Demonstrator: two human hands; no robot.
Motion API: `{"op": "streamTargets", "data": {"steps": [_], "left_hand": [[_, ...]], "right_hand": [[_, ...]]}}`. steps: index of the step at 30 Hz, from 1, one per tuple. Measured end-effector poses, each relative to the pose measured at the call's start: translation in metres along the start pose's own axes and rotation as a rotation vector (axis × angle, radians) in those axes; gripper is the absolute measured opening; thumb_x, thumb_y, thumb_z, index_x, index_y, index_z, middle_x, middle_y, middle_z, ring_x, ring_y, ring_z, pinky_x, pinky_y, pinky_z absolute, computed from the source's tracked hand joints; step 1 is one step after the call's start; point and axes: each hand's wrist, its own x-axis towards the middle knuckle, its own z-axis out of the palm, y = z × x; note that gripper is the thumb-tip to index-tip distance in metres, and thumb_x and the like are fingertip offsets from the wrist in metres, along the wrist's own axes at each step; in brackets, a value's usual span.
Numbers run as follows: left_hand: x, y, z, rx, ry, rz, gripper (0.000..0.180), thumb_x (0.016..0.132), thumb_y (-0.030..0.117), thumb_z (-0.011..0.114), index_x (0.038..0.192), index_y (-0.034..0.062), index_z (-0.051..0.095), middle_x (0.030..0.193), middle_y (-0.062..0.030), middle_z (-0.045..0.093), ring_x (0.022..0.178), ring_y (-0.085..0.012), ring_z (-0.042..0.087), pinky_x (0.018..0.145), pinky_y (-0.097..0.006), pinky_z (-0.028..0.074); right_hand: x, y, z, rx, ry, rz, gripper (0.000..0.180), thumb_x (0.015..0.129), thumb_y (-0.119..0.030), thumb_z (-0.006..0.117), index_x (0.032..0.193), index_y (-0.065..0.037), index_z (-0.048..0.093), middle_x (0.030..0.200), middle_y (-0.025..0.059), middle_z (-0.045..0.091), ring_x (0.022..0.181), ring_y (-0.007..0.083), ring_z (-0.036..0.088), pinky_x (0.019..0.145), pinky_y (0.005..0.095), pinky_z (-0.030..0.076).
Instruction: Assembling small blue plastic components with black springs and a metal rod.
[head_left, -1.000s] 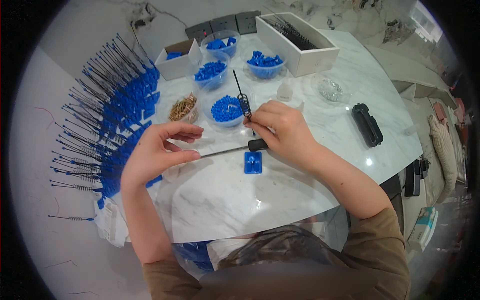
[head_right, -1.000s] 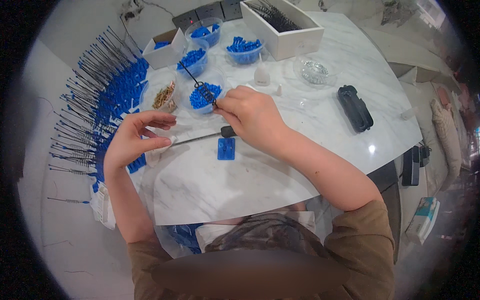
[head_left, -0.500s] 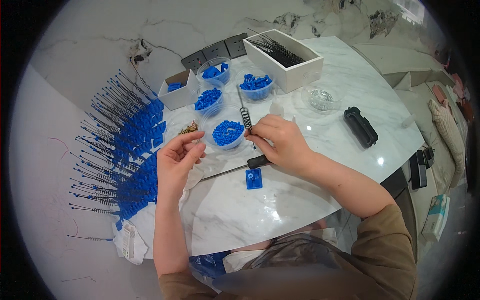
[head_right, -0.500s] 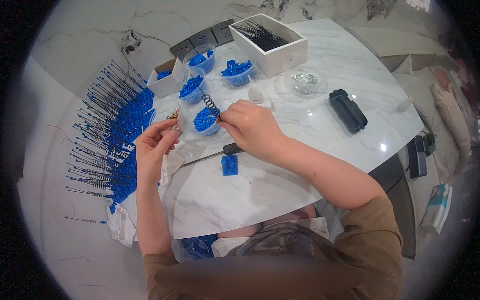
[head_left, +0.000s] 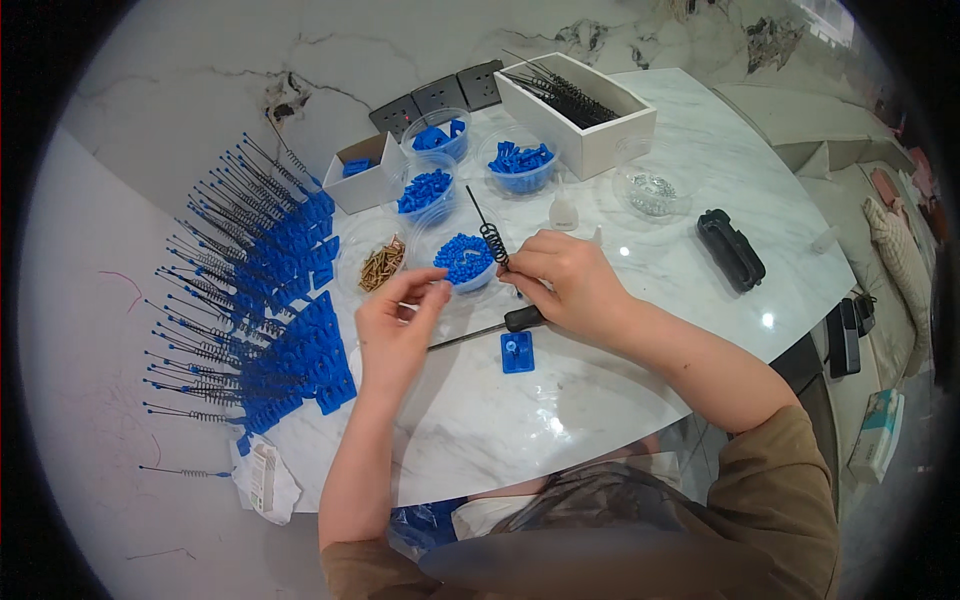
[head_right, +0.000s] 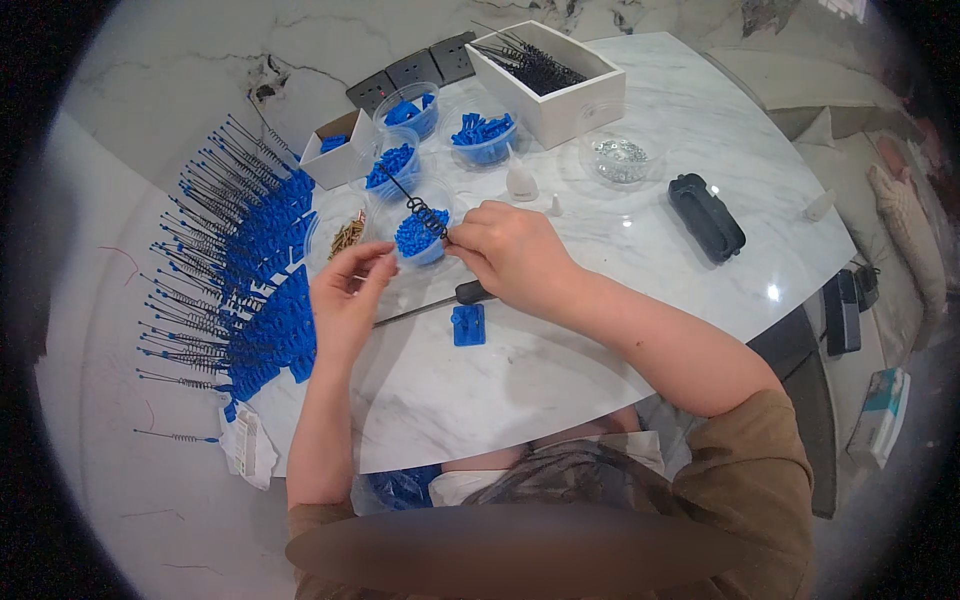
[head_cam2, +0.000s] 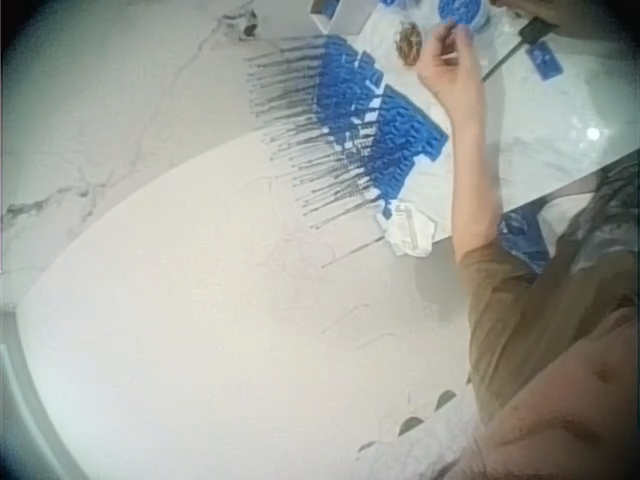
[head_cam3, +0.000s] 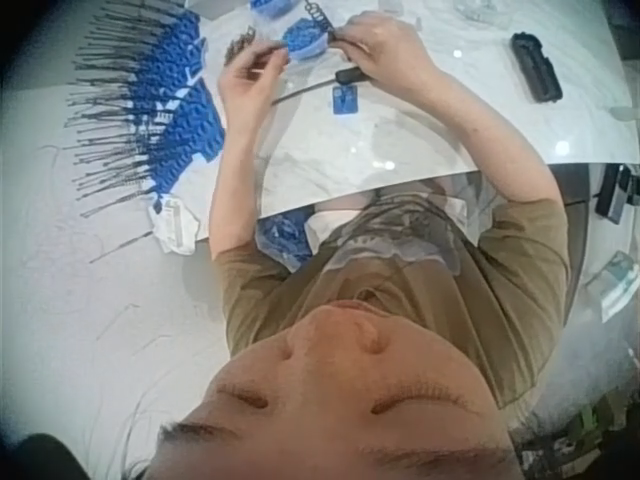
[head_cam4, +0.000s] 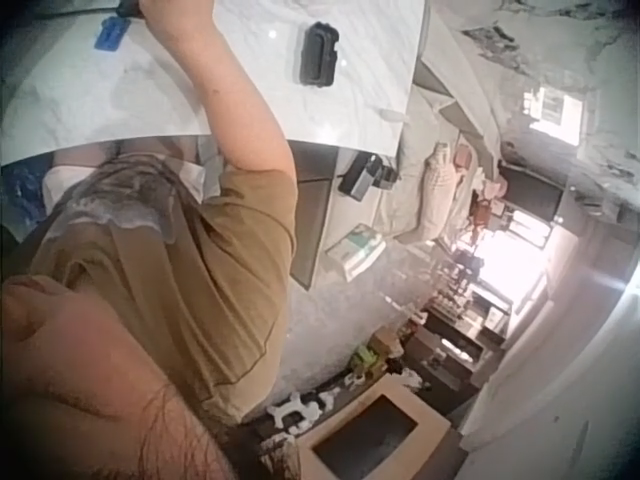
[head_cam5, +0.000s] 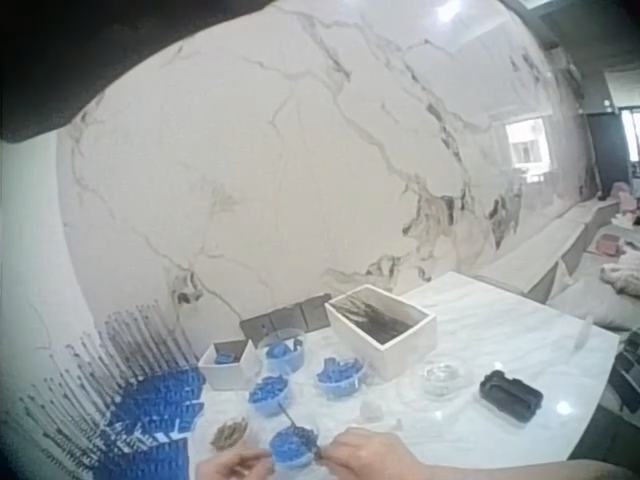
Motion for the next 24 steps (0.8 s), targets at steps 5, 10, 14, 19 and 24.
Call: {"op": "streamTargets", "data": {"steps": [5, 10, 14, 19, 24], "left_hand": [[-0.004, 0.004, 0.011, 0.277, -0.074, 0.239, 0.018, 0.086, 0.008, 0.066, 0.103, 0.0048, 0.069, 0.090, -0.0057, 0.068, 0.081, -0.0125, 0.063, 0.063, -0.023, 0.046], [0.004, 0.004, 0.004, 0.275, -0.089, 0.235, 0.020, 0.086, 0.009, 0.066, 0.105, 0.0051, 0.069, 0.094, -0.0064, 0.068, 0.084, -0.0128, 0.063, 0.067, -0.023, 0.048], [0.039, 0.014, -0.009, 0.134, 0.042, 0.105, 0.019, 0.087, 0.010, 0.066, 0.105, 0.0050, 0.069, 0.098, -0.0063, 0.069, 0.088, -0.0104, 0.064, 0.075, -0.024, 0.049], [0.122, 0.021, -0.011, 0.616, -0.081, 0.337, 0.021, 0.082, 0.005, 0.063, 0.102, 0.0031, 0.070, 0.098, -0.0139, 0.070, 0.090, -0.0234, 0.068, 0.078, -0.032, 0.052], [0.186, -0.007, -0.007, 1.012, -0.269, 0.066, 0.030, 0.072, 0.002, 0.070, 0.102, 0.0036, 0.071, 0.097, -0.0124, 0.071, 0.090, -0.0232, 0.069, 0.081, -0.033, 0.054]], "right_hand": [[0.000, -0.001, 0.000, -0.022, 0.026, -0.015, 0.009, 0.081, -0.011, 0.064, 0.083, -0.003, 0.066, 0.076, 0.0077, 0.061, 0.077, 0.0268, 0.060, 0.064, 0.0380, 0.049], [-0.002, 0.001, 0.001, -0.045, 0.047, -0.034, 0.007, 0.079, -0.011, 0.065, 0.083, -0.005, 0.066, 0.076, 0.0069, 0.061, 0.078, 0.0262, 0.061, 0.065, 0.0373, 0.050], [-0.004, 0.000, 0.002, -0.074, 0.018, -0.056, 0.006, 0.076, -0.008, 0.064, 0.081, -0.005, 0.065, 0.075, 0.0065, 0.060, 0.077, 0.0255, 0.060, 0.064, 0.0368, 0.050], [-0.003, 0.000, 0.000, -0.085, 0.038, -0.080, 0.007, 0.074, -0.006, 0.063, 0.080, -0.005, 0.064, 0.075, 0.0063, 0.059, 0.077, 0.0251, 0.060, 0.063, 0.0366, 0.050], [-0.003, 0.003, 0.006, -0.072, 0.073, -0.080, 0.007, 0.079, -0.010, 0.068, 0.082, -0.005, 0.063, 0.074, 0.0061, 0.058, 0.073, 0.0252, 0.059, 0.060, 0.0361, 0.048]]}}
